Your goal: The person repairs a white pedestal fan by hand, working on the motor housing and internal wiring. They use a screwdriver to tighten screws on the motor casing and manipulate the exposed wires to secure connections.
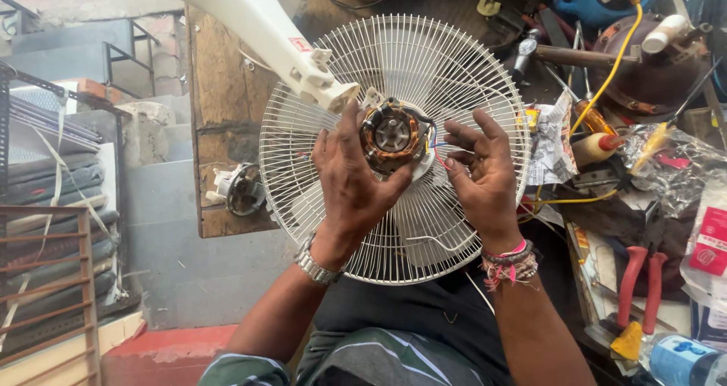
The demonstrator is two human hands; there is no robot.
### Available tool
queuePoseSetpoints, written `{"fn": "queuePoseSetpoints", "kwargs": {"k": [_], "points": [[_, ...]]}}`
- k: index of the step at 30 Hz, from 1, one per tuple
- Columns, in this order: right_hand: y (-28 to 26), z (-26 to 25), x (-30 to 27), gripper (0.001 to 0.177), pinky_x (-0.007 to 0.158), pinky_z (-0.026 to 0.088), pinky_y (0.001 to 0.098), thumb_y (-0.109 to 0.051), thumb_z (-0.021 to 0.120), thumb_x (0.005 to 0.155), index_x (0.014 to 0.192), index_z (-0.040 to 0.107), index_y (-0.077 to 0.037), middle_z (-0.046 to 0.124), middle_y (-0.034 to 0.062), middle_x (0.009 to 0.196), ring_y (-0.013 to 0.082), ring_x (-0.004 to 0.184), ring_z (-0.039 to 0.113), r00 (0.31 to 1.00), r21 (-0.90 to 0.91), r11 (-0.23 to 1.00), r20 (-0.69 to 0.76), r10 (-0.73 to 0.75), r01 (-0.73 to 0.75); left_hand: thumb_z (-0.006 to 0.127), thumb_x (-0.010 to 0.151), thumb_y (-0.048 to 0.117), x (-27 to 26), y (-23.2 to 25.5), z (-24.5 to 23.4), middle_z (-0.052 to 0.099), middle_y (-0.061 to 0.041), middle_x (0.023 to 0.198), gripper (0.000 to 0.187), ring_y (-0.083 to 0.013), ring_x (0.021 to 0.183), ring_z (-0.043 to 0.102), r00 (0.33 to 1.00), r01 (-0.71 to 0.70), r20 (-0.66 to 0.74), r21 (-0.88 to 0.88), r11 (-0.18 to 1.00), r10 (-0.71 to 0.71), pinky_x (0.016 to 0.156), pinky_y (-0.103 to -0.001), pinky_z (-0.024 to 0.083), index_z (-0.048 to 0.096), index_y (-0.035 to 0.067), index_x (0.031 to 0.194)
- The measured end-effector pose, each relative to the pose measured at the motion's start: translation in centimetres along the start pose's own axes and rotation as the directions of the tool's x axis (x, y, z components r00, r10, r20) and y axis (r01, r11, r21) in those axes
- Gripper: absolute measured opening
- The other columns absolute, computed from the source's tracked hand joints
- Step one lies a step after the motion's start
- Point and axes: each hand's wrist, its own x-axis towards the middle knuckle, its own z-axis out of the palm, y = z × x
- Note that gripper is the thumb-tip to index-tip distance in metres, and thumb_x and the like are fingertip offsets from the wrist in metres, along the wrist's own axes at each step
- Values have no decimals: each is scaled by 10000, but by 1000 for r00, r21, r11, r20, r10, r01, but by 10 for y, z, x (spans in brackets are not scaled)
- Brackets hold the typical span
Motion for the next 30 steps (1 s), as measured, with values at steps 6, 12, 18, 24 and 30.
{"fn": "queuePoseSetpoints", "kwargs": {"k": [6, 12, 18, 24, 30], "points": [[6, 0, 1, 677, 1034, 528, 313, 115, 620, 977, 1565, 331, -54, 616, 189, 1426, 201, 1259, 622, 999, 20, 999, 21, -31, 31, 920, 732, 457, 8, -11, -9, 649, -143, 1239, 1121, -304, 1204, 599, 997, -30, 78, 29, 999, 28, 1124, -510, 307, 299, 0, 1546], [-4, 1, 2, 650, 997, 549, 311, 88, 653, 961, 1532, 369, -41, 624, 176, 1403, 199, 1192, 630, 999, -5, 1000, 31, 7, -7, 893, 724, 448, 0, 1, -1, 677, -108, 1279, 1152, -267, 1218, 606, 1000, -9, -20, 24, 1000, 10, 1057, -429, 308, 274, 20, 1595], [-20, 6, -58, 523, 1016, 587, 336, 80, 629, 989, 1472, 436, 22, 667, 200, 1350, 236, 1247, 677, 954, -343, 913, -117, -275, 221, 889, 744, 570, 2, -6, -1, 699, -82, 1219, 1193, -234, 1146, 628, 999, -18, -31, 35, 999, 19, 1025, -439, 309, 237, 67, 1606], [4, -3, -174, 359, 799, 601, 242, 9, 698, 951, 1295, 594, 11, 747, 134, 1126, 135, 933, 728, 946, -300, 949, -268, -183, 99, 801, 833, 629, -10, -21, -4, 618, -149, 1414, 1254, -275, 1249, 585, 987, -160, -18, -35, 986, 159, 1108, -450, 352, 52, 73, 1670], [51, -28, -262, 376, 758, 626, 258, -42, 750, 847, 1212, 669, 2, 812, 113, 983, 140, 865, 782, 969, -94, 964, -12, 248, -248, 776, 899, 462, -57, -12, -18, 449, -243, 1558, 1059, -369, 1399, 496, 974, -176, -125, 112, 978, 190, 1208, -474, 356, 137, 76, 1650]]}}
